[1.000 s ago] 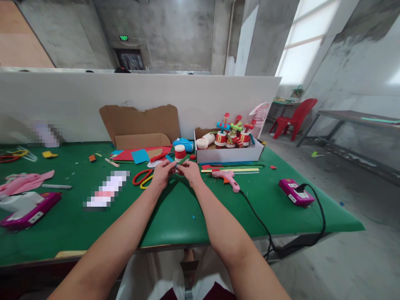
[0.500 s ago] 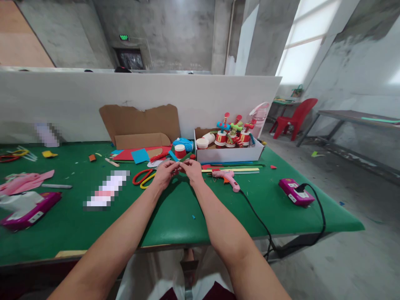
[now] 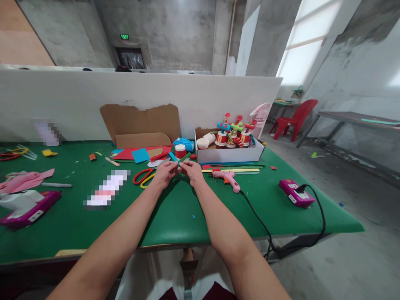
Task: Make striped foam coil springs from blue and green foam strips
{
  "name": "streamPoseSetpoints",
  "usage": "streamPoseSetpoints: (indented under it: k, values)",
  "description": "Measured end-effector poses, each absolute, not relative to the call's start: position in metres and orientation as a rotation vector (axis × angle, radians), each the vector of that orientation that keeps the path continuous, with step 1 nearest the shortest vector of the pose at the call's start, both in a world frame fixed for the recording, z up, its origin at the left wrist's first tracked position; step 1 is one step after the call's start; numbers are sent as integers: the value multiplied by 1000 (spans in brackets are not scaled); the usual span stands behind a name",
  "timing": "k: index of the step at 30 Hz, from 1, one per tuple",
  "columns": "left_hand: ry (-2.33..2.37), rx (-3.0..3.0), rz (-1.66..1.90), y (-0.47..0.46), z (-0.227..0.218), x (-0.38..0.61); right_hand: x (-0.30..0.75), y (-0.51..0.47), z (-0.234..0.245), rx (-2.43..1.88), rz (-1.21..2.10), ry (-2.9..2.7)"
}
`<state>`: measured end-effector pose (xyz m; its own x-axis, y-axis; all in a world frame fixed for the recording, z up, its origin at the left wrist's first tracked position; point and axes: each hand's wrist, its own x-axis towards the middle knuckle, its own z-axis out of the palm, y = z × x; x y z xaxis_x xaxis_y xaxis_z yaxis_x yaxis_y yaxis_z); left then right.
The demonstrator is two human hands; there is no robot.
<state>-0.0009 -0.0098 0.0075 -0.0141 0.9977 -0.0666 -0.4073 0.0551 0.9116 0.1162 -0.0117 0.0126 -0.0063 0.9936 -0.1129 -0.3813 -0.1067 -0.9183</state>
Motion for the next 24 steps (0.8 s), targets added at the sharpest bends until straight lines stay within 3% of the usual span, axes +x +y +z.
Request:
streamPoseSetpoints:
  k: [24]
  values:
    - [955,887,1371,-10,8,1,117,-10,15,-925,1422,-776]
